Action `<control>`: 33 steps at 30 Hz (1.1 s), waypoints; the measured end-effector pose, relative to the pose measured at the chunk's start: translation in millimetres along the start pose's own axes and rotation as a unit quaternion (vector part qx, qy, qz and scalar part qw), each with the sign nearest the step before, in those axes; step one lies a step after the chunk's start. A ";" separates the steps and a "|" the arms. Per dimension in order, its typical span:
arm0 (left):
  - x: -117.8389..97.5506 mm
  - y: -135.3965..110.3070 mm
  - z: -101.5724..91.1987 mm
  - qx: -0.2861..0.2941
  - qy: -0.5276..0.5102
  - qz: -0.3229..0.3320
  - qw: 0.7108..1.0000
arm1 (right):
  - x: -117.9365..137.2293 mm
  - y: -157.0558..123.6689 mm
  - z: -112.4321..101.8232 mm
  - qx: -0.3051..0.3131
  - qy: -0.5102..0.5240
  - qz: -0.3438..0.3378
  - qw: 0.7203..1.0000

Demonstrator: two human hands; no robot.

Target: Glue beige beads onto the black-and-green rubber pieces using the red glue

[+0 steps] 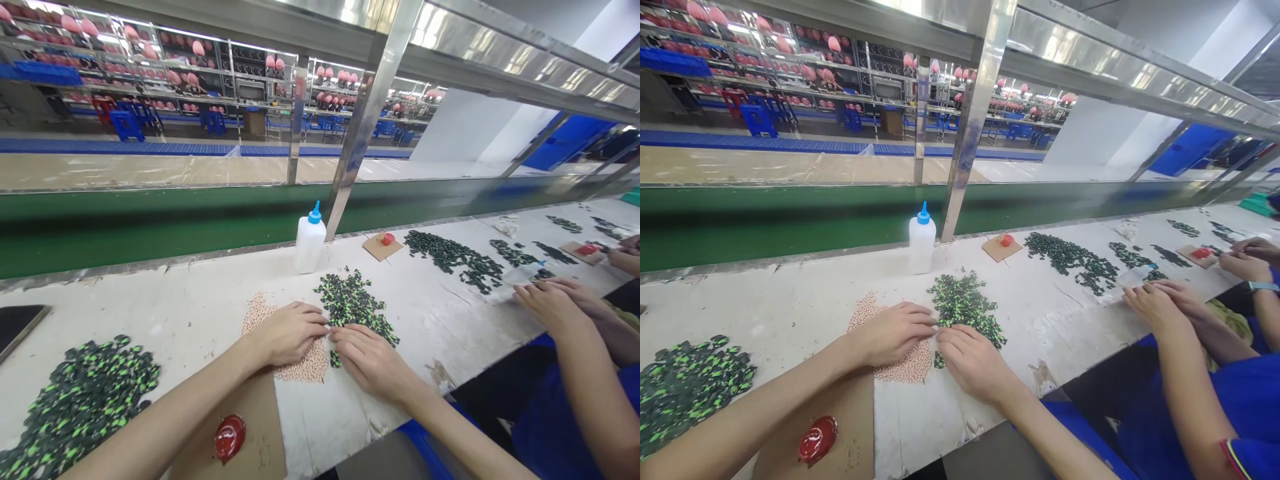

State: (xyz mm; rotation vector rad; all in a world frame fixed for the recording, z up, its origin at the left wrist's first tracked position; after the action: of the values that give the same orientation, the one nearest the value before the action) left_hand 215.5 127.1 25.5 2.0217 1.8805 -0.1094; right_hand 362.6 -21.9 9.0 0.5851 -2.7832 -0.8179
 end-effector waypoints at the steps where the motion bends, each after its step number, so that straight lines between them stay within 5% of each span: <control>1: -0.9 0.3 0.0 0.001 -0.002 0.002 1.000 | -3.4 -0.5 -0.8 0.001 -0.004 0.001 1.000; 6: -3.6 0.2 1.3 0.007 -0.008 0.008 1.000 | -13.2 -2.3 -3.8 -0.007 -0.020 0.002 1.000; 14: -3.5 -0.5 2.9 0.025 -0.012 0.007 1.000 | 11.0 -4.5 6.3 0.018 0.001 -0.034 0.999; 24: -1.6 16.7 3.5 0.047 -0.005 -0.026 0.999 | -36.0 -13.3 11.9 0.084 -0.039 0.013 0.996; 33: 17.4 46.5 -13.7 0.039 -0.010 -0.062 0.997 | -48.5 -6.4 2.5 0.041 -0.060 0.028 0.997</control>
State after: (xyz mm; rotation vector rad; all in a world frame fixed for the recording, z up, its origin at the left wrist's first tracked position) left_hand 259.9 146.3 43.0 1.9466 2.0175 -0.2384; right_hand 407.9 -5.4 0.4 0.4826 -2.9402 -0.7549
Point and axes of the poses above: each hand's wrist, its own y-axis towards the middle knuckle, its own z-axis out of the palm, x = y × z, the point moved 2 cm from there along y, towards the middle knuckle, and after that the axes turned 3 degrees about -x, right-handed, at the moved point
